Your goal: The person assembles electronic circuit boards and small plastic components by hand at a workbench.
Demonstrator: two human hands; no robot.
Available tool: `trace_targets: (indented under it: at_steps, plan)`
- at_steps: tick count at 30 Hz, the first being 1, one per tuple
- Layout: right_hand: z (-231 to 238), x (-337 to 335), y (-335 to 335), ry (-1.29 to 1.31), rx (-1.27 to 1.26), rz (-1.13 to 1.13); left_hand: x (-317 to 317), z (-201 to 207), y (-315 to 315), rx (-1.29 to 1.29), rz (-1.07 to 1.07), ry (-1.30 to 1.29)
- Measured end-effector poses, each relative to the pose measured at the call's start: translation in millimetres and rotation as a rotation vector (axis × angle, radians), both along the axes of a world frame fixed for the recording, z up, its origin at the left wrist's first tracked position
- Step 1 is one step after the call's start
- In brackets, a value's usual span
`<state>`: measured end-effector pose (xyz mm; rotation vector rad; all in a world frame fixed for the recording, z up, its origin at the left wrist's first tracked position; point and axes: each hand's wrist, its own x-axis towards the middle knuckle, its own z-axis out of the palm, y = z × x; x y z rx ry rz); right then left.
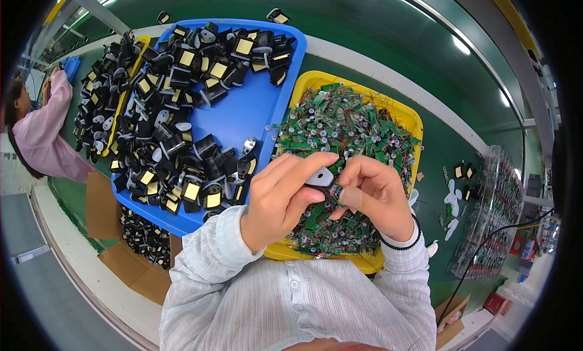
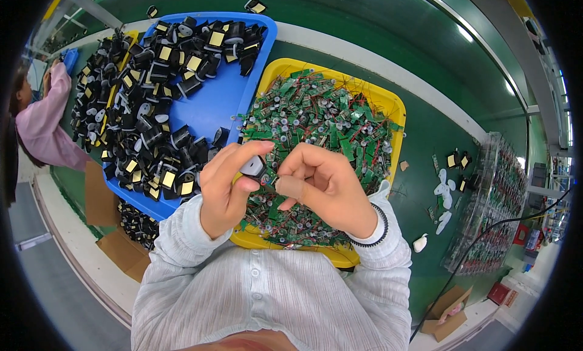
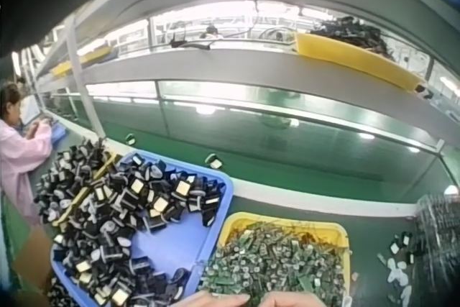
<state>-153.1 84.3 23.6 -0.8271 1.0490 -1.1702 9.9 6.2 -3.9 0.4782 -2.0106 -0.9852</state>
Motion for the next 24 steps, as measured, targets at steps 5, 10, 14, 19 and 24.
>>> trace_targets:
  at_steps: [5,10,14,19,24]
  plan:
    - [0,14,3,0.139,-0.068,-0.168,-5,-8,-2,0.174,-0.123,0.022]
    - [0,22,5,0.605,-0.3,-0.262,-7,-10,-1,0.19,-0.159,0.086]
    - [3,25,7,0.867,-0.414,-0.27,-5,-8,-2,0.243,-0.182,0.082]
    - [5,25,6,0.845,-0.418,-0.257,-1,-7,-3,0.134,-0.153,0.031]
    - [-2,19,9,0.365,-0.174,-0.249,2,-4,-10,0.07,-0.184,-0.024]
